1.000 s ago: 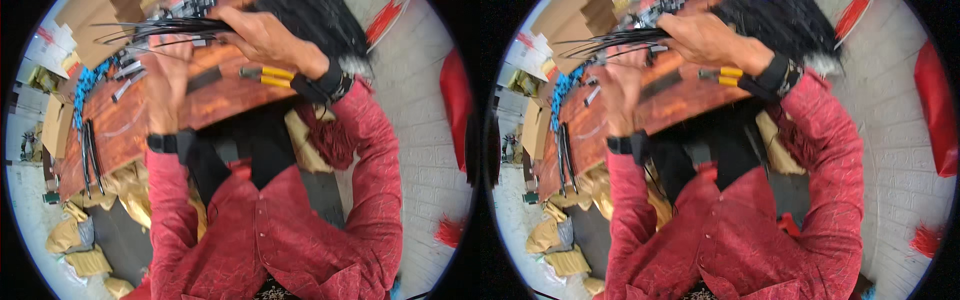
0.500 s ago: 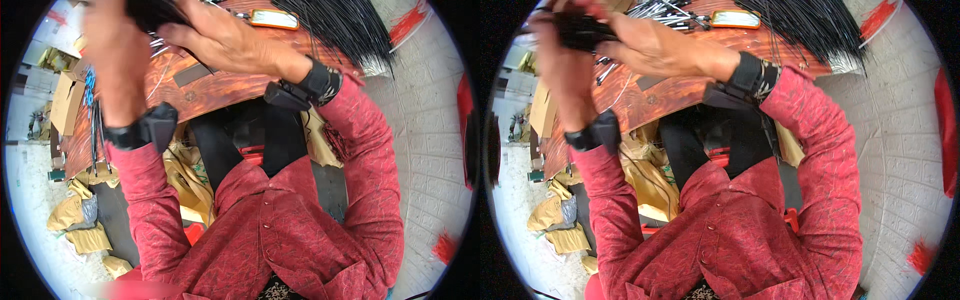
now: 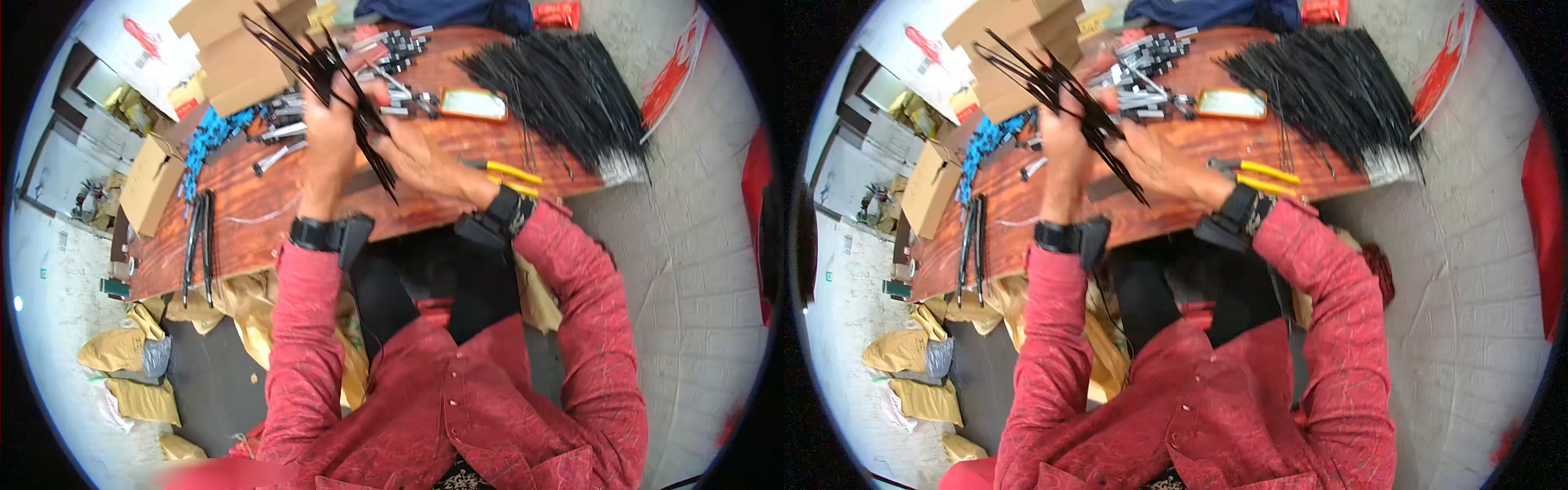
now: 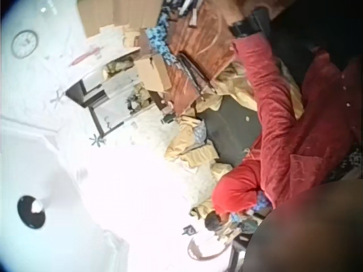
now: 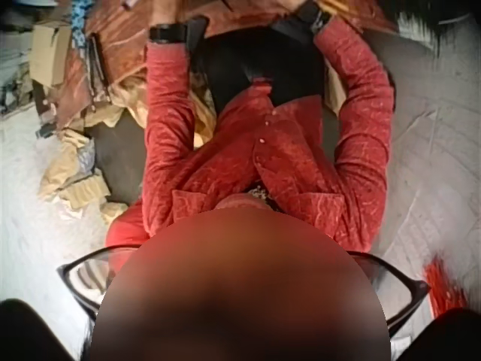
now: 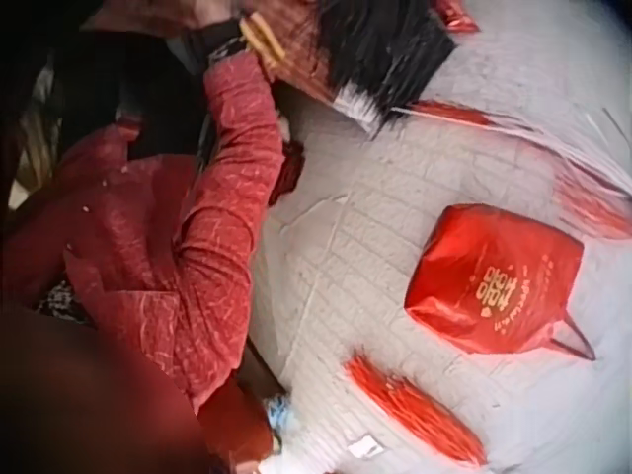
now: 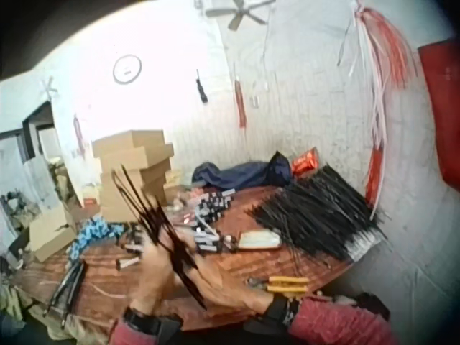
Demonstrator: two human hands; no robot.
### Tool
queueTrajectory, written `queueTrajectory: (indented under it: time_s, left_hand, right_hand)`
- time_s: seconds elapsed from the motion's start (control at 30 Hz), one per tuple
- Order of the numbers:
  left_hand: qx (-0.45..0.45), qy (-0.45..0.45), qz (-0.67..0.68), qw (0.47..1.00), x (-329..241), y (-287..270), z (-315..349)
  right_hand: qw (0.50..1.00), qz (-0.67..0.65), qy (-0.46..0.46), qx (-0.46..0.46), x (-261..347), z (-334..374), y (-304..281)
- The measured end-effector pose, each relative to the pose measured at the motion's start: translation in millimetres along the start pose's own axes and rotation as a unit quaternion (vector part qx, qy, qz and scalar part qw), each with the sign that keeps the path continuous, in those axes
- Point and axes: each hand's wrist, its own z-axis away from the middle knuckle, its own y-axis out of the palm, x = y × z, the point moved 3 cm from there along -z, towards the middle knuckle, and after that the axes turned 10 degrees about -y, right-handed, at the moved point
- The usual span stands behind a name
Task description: Assembling and organizing bundles of cable ties at a factory workstation.
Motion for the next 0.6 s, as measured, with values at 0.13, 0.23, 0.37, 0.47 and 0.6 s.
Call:
queueTrajectory:
  time_s: [0.13, 0.23, 0.37, 0.47, 0.6]
  left_hand:
    - [0.047, 0.032, 0.078, 0.995, -16.3, 26.2, 18.0]
    - [0.061, -0.006, 0.094, 0.994, -6.9, 27.0, 16.4]
    - [0.099, -0.003, 0.096, 0.990, 22.7, 21.1, 22.6]
    - [0.110, 0.016, 0.090, 0.990, 20.6, 20.3, 22.8]
    - [0.098, 0.018, 0.065, 0.993, 14.8, 25.8, 15.6]
  right_hand:
    - [1.000, -0.015, -0.022, 0.010, 31.4, -2.5, -11.9]
    - [0.995, -0.028, 0.084, 0.052, 31.2, 5.1, -9.2]
    - [0.995, -0.051, 0.079, 0.025, 14.4, 12.9, -4.3]
    - [0.991, -0.051, 0.113, 0.057, 25.5, 1.9, -9.5]
    - [0.998, -0.016, 0.053, 0.038, 21.1, 0.8, -18.7]
